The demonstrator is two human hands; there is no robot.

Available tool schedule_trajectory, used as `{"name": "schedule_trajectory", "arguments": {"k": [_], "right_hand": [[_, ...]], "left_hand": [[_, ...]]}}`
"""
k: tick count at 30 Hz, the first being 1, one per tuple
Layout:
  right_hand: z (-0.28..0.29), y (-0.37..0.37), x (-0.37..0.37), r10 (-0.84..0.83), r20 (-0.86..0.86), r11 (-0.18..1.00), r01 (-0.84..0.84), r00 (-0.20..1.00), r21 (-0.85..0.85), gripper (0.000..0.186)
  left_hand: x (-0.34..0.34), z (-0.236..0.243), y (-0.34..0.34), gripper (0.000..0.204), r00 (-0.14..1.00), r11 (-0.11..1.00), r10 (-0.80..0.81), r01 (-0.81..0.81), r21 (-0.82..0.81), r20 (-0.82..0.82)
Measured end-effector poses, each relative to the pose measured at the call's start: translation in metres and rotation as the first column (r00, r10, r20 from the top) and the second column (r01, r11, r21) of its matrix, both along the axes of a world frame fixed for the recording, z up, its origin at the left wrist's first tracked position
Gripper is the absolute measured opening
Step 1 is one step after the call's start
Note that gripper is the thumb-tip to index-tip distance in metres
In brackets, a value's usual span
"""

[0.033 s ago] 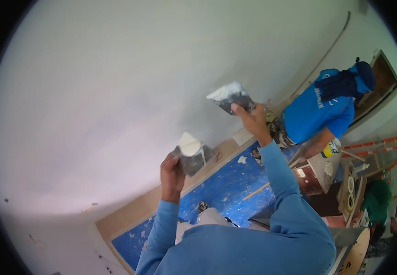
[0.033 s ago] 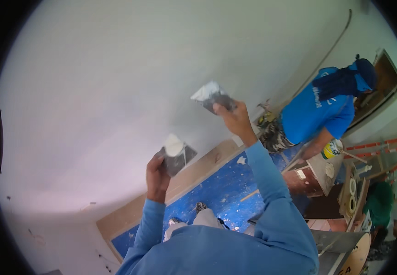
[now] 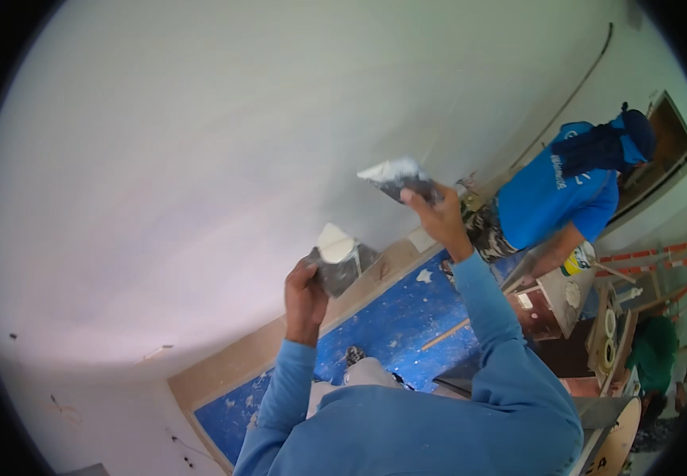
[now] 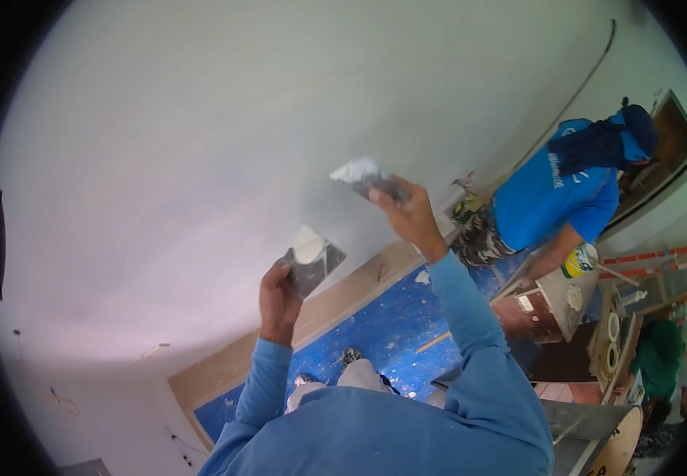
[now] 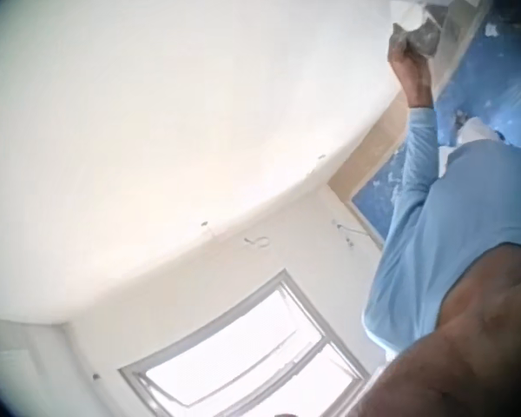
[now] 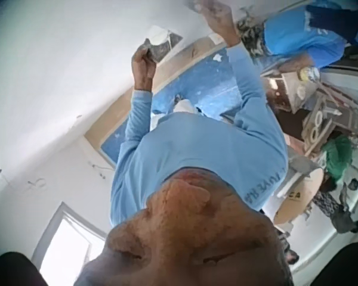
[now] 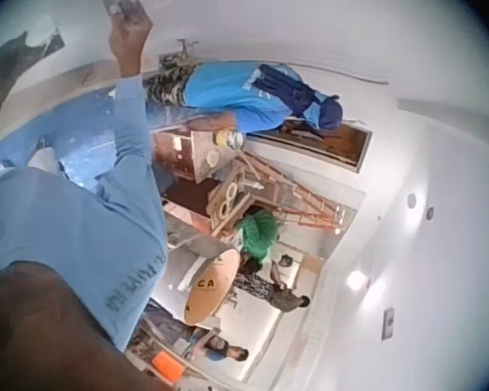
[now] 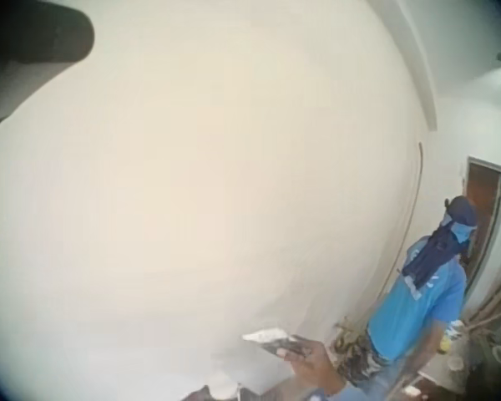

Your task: The person uses two putty knives to apply plaster to a ceiling, scraping the blades together to manage the material before smoothing it onto the surface.

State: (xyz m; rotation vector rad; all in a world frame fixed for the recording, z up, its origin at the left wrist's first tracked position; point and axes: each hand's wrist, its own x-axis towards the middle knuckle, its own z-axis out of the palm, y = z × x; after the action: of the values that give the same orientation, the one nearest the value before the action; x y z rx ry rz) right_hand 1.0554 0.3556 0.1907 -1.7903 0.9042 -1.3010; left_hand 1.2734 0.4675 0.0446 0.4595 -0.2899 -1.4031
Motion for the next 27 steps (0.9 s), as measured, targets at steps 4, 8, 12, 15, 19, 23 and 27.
{"name": "schedule_trajectory", "arguments": {"k": [4,8,12,15,19,23,27], "right_hand": [[-0.034,0.061,0.016,0.207,-0.112,0.978,-0.206,0.972,0.027,0.041],[-0.047,0.084,0.026,0.318,-0.37,0.916,-0.384,0.873,-0.119,0.065],[-0.072,0.094,0.027,0.158,-0.573,0.915,-0.338,0.804,-0.221,0.07],[-0.106,0.081,0.014,0.077,-0.787,0.926,-0.337,0.612,-0.17,0.063],[-0.148,0.067,-0.012,0.192,-0.37,0.916,-0.031,0.909,0.4,0.045],[-0.137,0.054,-0.03,-0.366,0.698,0.606,-0.411,0.616,0.68,0.037],[-0.123,0.078,0.002,-0.19,0.779,0.456,-0.649,0.597,0.609,0.04]], "left_hand": [[0.002,0.013,0.013,0.029,0.999,0.998,-0.015,0.017,0.067,-0.033],[0.011,-0.003,0.03,0.027,1.0,1.0,0.0,0.001,-0.004,0.023],[0.011,-0.001,0.048,0.028,0.991,0.998,0.048,-0.043,-0.039,0.126],[0.013,0.008,0.064,0.028,0.981,0.999,0.047,-0.041,-0.036,0.189],[0.016,0.022,0.084,0.029,0.94,0.997,0.076,-0.082,0.004,0.332],[0.011,0.023,0.074,0.032,0.72,0.928,0.327,-0.368,-0.063,0.611],[0.0,0.005,0.063,0.027,0.541,0.889,0.416,-0.413,-0.2,0.731]]}}
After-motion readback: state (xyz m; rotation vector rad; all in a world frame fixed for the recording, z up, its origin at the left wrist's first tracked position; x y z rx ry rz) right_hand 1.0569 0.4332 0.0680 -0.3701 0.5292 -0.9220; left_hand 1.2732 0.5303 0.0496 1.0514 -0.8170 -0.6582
